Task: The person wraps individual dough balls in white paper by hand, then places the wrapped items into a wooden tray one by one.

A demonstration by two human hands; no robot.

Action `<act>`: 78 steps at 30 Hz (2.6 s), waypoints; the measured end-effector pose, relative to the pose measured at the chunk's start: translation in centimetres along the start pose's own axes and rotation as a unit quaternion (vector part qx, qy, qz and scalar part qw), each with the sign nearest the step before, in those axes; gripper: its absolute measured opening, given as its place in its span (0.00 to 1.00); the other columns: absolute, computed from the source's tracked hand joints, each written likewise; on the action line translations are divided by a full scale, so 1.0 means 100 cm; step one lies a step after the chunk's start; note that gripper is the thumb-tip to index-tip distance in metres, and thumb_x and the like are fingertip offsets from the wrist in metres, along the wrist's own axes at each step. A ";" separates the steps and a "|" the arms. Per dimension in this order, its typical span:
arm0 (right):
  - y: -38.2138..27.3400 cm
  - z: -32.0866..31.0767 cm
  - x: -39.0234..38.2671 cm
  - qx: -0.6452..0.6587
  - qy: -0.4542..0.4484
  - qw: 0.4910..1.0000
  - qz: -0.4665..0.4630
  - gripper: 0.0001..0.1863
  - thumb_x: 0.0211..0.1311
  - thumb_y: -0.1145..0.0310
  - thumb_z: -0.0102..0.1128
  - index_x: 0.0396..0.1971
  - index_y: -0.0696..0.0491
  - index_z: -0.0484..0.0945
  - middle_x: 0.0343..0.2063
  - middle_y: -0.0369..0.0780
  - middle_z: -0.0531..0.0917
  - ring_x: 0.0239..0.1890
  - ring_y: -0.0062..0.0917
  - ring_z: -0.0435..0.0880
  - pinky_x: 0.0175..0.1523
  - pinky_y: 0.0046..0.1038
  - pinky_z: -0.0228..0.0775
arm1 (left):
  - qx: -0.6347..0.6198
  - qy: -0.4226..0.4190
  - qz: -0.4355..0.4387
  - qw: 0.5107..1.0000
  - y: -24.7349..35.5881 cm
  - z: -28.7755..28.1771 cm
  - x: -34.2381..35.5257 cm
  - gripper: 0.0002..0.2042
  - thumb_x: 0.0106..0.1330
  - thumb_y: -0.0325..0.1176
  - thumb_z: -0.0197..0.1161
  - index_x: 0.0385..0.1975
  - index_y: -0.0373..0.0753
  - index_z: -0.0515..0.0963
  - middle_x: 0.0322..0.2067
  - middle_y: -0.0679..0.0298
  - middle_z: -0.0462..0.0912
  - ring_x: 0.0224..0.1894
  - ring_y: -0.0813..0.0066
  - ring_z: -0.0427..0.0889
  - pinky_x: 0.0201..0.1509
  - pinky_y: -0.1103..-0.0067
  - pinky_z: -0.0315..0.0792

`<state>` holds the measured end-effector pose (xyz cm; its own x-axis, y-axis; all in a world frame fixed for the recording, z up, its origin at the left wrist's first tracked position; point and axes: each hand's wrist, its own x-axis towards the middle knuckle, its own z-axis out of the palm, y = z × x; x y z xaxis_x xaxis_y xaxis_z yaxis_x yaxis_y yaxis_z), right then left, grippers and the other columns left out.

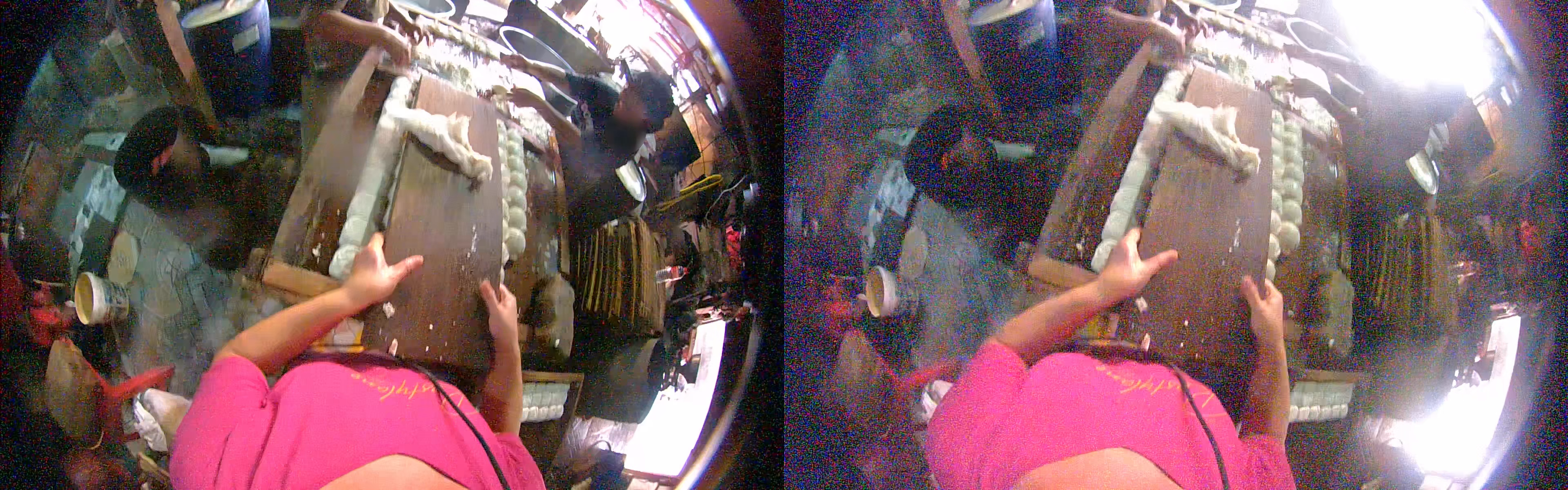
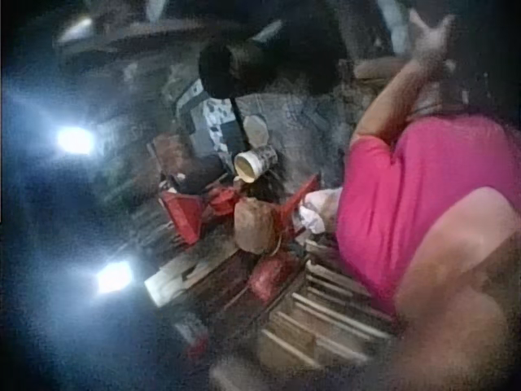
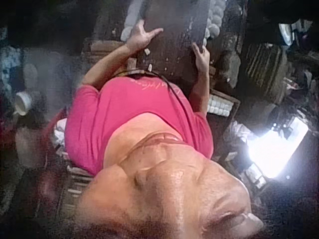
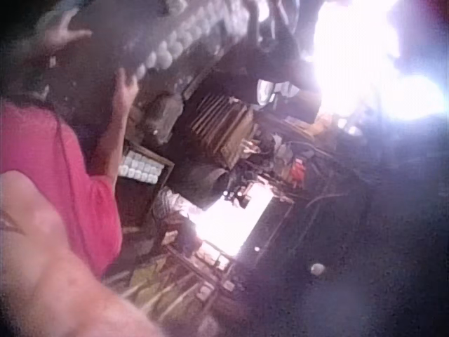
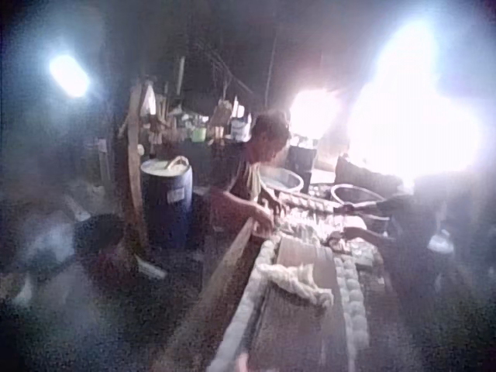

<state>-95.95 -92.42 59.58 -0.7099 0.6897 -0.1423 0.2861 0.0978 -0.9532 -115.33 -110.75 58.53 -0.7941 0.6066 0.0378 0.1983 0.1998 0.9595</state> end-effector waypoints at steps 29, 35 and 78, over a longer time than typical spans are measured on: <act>-0.090 0.163 0.037 -0.418 -0.235 0.732 -0.483 0.15 0.52 0.65 0.59 0.42 0.46 0.77 0.51 0.42 0.71 0.57 0.38 0.65 0.59 0.40 0.57 | -0.171 0.105 0.054 0.978 0.014 -0.164 -0.038 0.21 0.63 0.36 0.56 0.54 0.33 0.69 0.49 0.58 0.75 0.51 0.74 0.73 0.54 0.78 0.66; -0.091 0.197 0.083 -0.583 -0.407 0.545 -0.444 0.24 0.44 0.58 0.64 0.44 0.47 0.73 0.55 0.43 0.67 0.62 0.34 0.59 0.62 0.47 0.46 | -0.204 0.129 0.027 0.970 -0.010 -0.191 -0.076 0.19 0.64 0.35 0.54 0.53 0.34 0.69 0.51 0.59 0.73 0.52 0.71 0.72 0.52 0.76 0.70; -0.072 0.197 0.100 -0.610 -0.183 0.598 -0.486 0.19 0.50 0.59 0.59 0.45 0.40 0.77 0.60 0.38 0.61 0.64 0.36 0.53 0.66 0.50 0.39 | -0.240 0.086 -0.053 0.965 0.011 -0.110 -0.237 0.16 0.63 0.27 0.52 0.51 0.34 0.71 0.49 0.61 0.75 0.49 0.74 0.74 0.49 0.77 0.71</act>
<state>-117.76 -100.33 59.77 -0.9522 -0.2999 0.0584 -0.2782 0.9301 0.2396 -102.59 -133.40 61.75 -0.8868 0.4580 -0.0620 -0.1463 -0.1508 0.9777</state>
